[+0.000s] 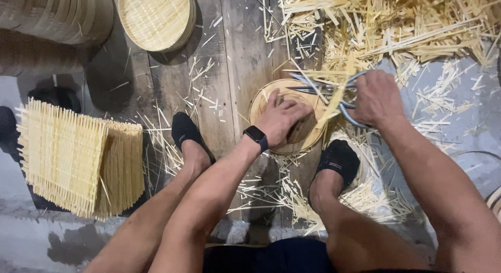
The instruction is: Assembling and trimming circular bamboo rims onto flat woven bamboo bases using scissors and a wooden mold.
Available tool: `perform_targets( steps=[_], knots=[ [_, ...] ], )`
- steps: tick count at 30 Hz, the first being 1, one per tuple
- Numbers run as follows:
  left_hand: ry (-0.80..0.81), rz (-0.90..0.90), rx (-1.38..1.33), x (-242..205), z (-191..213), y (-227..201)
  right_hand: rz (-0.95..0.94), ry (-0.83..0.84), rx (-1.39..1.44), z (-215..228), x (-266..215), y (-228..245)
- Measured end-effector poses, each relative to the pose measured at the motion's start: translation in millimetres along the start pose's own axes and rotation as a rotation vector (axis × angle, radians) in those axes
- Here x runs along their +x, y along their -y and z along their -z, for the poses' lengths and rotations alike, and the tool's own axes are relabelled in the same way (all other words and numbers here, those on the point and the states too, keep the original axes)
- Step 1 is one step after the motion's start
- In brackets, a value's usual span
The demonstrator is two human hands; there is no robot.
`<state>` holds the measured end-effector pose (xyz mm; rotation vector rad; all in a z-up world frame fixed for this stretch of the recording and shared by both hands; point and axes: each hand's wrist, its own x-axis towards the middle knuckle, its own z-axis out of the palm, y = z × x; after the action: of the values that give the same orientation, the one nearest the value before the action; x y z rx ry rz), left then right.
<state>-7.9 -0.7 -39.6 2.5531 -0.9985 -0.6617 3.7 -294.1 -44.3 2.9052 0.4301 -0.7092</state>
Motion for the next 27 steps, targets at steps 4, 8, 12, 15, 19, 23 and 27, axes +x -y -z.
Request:
perform_targets(
  steps=[4,8,12,15,19,23,27],
  knots=[
    [0.083,-0.078,0.078,-0.2,21.6,-8.6,0.014,-0.158,-0.02,-36.7,9.6,-4.9],
    [0.084,-0.102,0.029,-6.6,19.8,-1.8,-0.157,0.165,0.274,-34.0,4.6,-24.7],
    [-0.175,0.14,-0.113,-13.1,15.9,-16.5,-0.558,-0.103,0.596,-71.7,-6.8,-46.8],
    [0.021,0.55,-0.166,-12.4,46.5,-27.7,-0.604,-0.201,0.422,-167.7,-5.1,-66.9],
    [-0.246,0.794,-0.628,12.0,4.8,44.7,-0.506,-0.267,0.607,-96.4,-27.2,-12.8],
    [-0.194,0.712,-0.47,48.5,-22.0,70.8,-0.371,0.09,1.397,-51.4,-14.7,43.3],
    [-0.039,0.806,-0.753,64.7,-7.6,52.0,-0.417,0.123,1.304,-70.9,-0.1,57.3]
  ],
)
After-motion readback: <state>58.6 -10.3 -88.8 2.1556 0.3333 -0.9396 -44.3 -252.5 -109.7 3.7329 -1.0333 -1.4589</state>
